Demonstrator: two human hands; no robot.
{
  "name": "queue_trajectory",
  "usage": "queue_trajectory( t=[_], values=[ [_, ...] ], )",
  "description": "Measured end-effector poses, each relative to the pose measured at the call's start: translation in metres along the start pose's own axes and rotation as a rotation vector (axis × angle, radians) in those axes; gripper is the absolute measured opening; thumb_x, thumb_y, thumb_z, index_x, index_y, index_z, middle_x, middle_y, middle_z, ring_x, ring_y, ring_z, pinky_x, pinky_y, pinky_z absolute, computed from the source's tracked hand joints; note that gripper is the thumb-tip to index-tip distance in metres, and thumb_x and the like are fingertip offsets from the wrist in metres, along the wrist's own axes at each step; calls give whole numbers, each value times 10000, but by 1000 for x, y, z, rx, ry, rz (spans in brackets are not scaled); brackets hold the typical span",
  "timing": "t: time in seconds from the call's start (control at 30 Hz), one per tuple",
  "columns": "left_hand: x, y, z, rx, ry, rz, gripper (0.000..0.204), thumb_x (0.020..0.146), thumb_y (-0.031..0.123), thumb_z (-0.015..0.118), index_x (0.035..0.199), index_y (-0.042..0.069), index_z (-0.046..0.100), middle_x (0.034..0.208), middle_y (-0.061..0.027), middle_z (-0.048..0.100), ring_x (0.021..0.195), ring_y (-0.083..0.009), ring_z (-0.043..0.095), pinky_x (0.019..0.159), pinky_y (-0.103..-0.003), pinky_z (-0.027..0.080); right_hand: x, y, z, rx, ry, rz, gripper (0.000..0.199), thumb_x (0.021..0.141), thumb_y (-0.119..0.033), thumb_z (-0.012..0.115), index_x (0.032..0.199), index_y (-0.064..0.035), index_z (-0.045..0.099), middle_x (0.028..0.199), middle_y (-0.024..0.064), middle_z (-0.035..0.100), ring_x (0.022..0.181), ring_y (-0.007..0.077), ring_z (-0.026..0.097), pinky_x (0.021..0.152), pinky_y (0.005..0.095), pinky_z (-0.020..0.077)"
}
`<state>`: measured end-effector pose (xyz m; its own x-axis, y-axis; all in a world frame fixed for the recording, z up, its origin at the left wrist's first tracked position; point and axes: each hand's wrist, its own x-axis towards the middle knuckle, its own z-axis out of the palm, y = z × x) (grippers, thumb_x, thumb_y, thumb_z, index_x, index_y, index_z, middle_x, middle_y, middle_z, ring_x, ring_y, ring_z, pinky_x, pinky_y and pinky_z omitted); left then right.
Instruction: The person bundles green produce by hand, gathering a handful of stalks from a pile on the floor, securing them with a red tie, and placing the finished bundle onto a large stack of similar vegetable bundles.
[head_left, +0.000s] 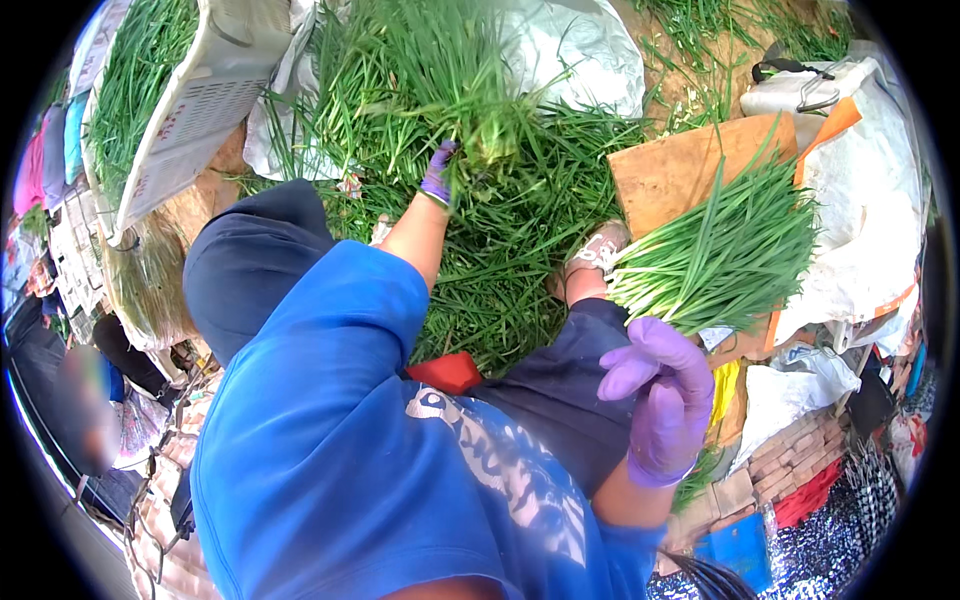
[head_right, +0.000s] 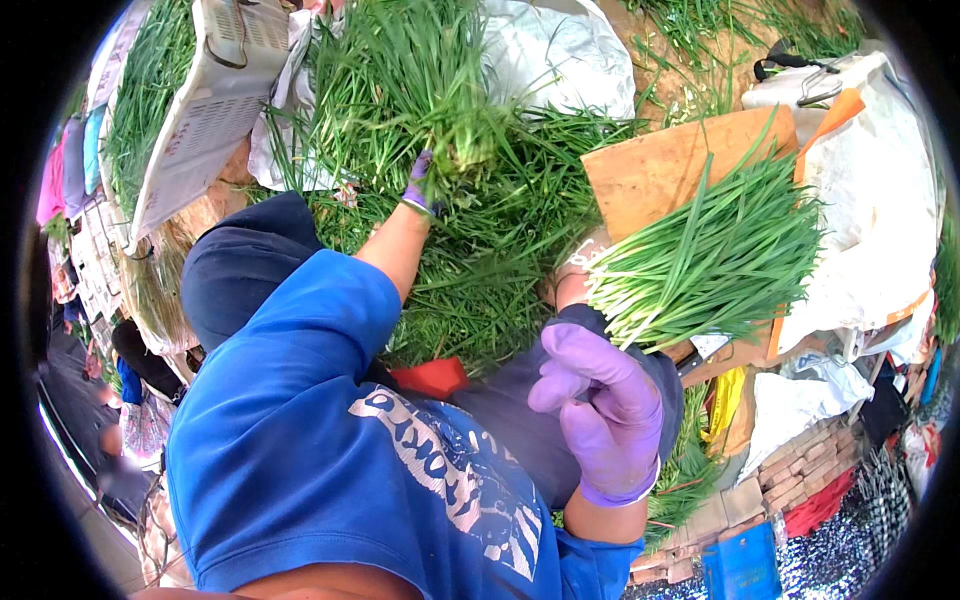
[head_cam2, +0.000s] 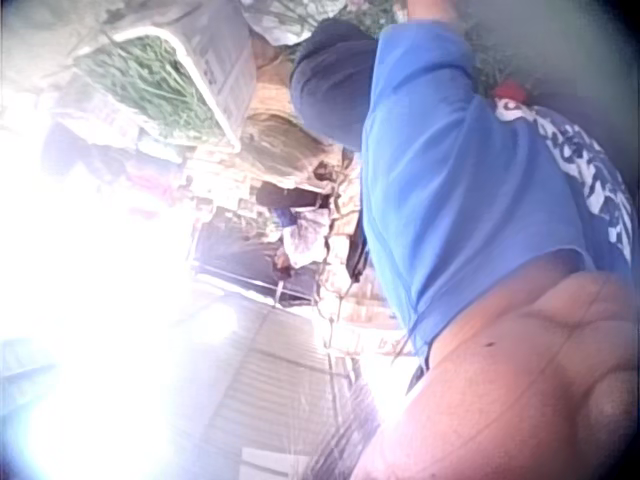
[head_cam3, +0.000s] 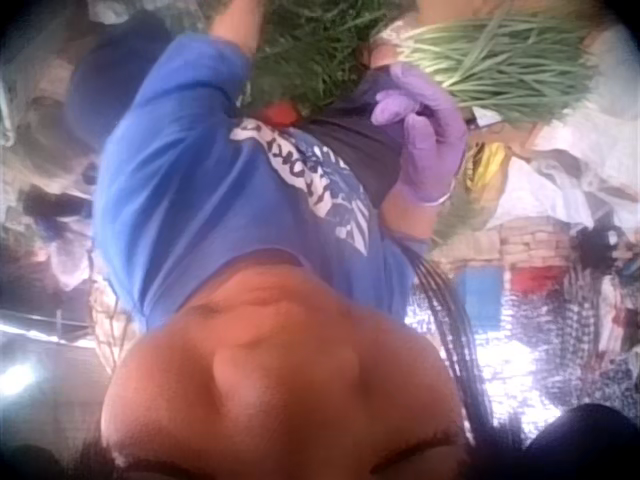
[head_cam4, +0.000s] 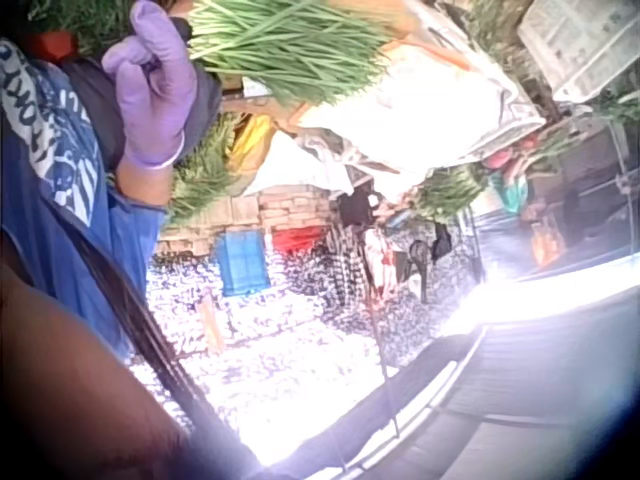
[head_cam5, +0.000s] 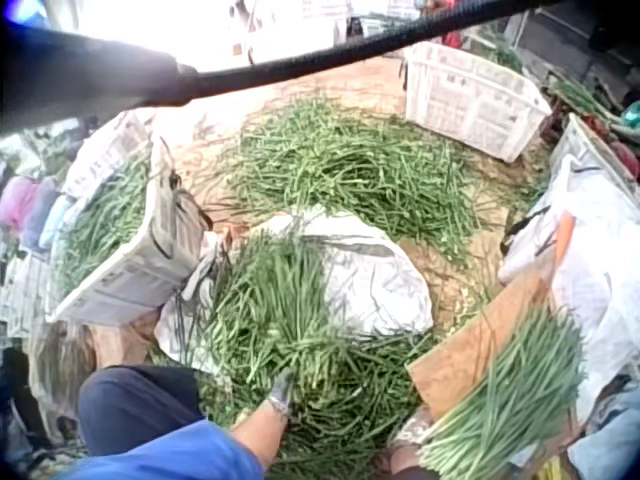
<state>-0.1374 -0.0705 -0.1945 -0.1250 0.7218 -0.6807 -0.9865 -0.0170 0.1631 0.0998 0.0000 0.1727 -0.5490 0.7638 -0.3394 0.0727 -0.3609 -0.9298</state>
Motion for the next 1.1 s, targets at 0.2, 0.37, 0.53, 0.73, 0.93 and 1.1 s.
queue_trajectory(
  t=[0.2, 0.37, 0.53, 0.73, 0.93, 1.1],
  values=[
    [5, -21, 26, -91, 79, -3, 388, 758, 265, 600, 1103, 107, 522, 1023, -76, 579, 940, -240, 543, 827, -428, 440, 3, 2, -1, -47, 2, 44, 496, 812, -345, 527, 1080, 68, 470, 726, 98, 579, 589, 151, 545, 688, 329, 435],
    [22, -25, 42, 695, 248, -14, 543, 699, 273, 663, 1144, 21, 480, 1140, -89, 518, 1077, -183, 454, 943, -374, 308, 5, 1, -6, -56, 11, 53, 507, 805, -354, 537, 1081, 65, 465, 711, 96, 576, 596, 155, 546, 701, 336, 430],
    [12, -57, 89, 861, 532, 364, 1163, 561, 333, 777, 1321, -35, -24, 1281, -235, 312, 1151, -262, 373, 968, -327, 279, 3, -3, -5, -15, 35, 97, 496, 798, -349, 540, 1061, 66, 474, 694, 92, 570, 595, 161, 545, 706, 340, 426],
    [20, -76, 119, 1701, 946, 500, 1060, 589, 460, 683, 1308, -46, 90, 1302, -262, 237, 1200, -380, 251, 983, -433, 219, -2, -2, -11, 61, -11, 91, 388, 743, -169, 557, 1043, 69, 495, 925, 148, 557, 677, 165, 563, 717, 299, 435],
    [-15, -70, 113, 2077, 200, 1241, 798, 656, 288, 631, 1300, 43, 229, 1252, -185, 324, 1176, -338, 282, 965, -492, 179, -8, -5, -20, 183, -26, 98, 378, 676, 7, 525, 1047, 75, 500, 1045, 180, 553, 739, 160, 579, 733, 275, 444],
    [52, -67, 132, 3021, -606, 672, 559, 795, 171, 438, 1320, 150, 248, 1327, -65, 331, 1277, -230, 205, 1035, -478, 91, -5, -2, -24, 157, -86, 45, 384, 663, 58, 514, 1047, 72, 503, 1041, 174, 558, 746, 148, 579, 741, 272, 443]
  ],
)
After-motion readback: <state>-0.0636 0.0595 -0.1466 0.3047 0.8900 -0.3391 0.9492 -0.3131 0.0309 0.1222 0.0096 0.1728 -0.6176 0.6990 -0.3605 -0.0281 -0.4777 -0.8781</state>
